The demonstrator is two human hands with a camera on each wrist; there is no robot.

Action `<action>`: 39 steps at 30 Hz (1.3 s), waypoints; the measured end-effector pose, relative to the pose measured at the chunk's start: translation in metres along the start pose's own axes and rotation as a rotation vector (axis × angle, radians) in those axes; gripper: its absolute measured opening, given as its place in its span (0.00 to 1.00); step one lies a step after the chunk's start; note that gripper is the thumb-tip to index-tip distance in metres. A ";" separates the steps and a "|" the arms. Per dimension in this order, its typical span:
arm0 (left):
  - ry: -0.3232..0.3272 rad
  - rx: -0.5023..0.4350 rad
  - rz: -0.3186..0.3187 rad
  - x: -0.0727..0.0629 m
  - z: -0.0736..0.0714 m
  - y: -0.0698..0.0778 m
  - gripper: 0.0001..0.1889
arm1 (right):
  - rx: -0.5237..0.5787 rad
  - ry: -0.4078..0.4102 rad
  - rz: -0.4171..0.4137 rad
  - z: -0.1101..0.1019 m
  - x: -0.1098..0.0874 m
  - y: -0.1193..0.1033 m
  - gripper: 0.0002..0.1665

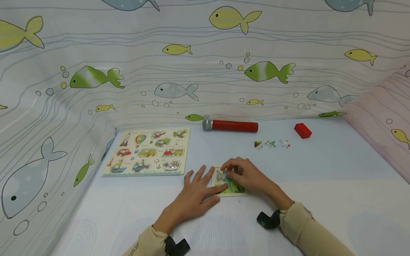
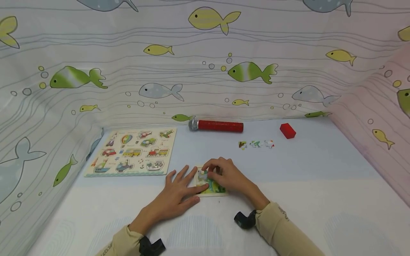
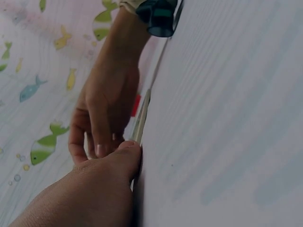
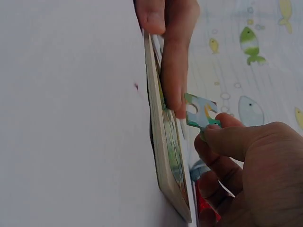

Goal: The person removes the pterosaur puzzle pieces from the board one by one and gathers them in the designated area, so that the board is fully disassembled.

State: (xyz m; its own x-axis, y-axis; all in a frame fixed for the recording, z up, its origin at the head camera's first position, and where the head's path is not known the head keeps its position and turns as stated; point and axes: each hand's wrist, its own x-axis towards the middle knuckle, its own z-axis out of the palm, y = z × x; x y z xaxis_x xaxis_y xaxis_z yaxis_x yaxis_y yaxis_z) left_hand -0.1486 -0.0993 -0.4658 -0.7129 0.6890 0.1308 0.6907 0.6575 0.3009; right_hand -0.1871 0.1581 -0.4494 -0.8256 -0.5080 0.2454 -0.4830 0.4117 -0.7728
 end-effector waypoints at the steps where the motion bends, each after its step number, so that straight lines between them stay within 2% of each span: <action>1: 0.002 0.002 0.000 0.000 0.000 0.000 0.22 | -0.005 0.006 0.019 -0.003 0.000 0.001 0.10; 6: -0.002 -0.003 -0.008 -0.001 0.000 0.000 0.22 | -0.039 0.058 0.125 -0.024 -0.003 0.011 0.10; 12: -0.003 -0.020 -0.006 0.000 -0.001 0.002 0.22 | -0.095 0.120 0.236 -0.055 -0.013 0.034 0.11; 19: -0.006 -0.031 -0.009 0.000 -0.001 0.003 0.22 | -0.150 0.153 0.313 -0.081 -0.026 0.054 0.13; 23: -0.004 -0.028 -0.012 -0.001 -0.002 0.003 0.22 | -0.171 0.159 0.339 -0.087 -0.031 0.060 0.14; 35: -0.003 -0.021 -0.014 -0.001 -0.002 0.003 0.22 | -0.243 0.201 0.335 -0.086 -0.035 0.063 0.12; 39: 0.006 -0.021 -0.009 -0.001 -0.001 0.003 0.22 | -0.280 0.189 0.327 -0.086 -0.035 0.066 0.13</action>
State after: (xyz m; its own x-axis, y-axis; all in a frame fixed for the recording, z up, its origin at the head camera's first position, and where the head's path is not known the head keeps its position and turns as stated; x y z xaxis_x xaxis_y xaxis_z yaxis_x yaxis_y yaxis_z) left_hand -0.1463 -0.0984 -0.4639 -0.7198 0.6811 0.1341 0.6817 0.6570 0.3220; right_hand -0.2158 0.2683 -0.4583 -0.9736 -0.1820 0.1375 -0.2274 0.7285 -0.6462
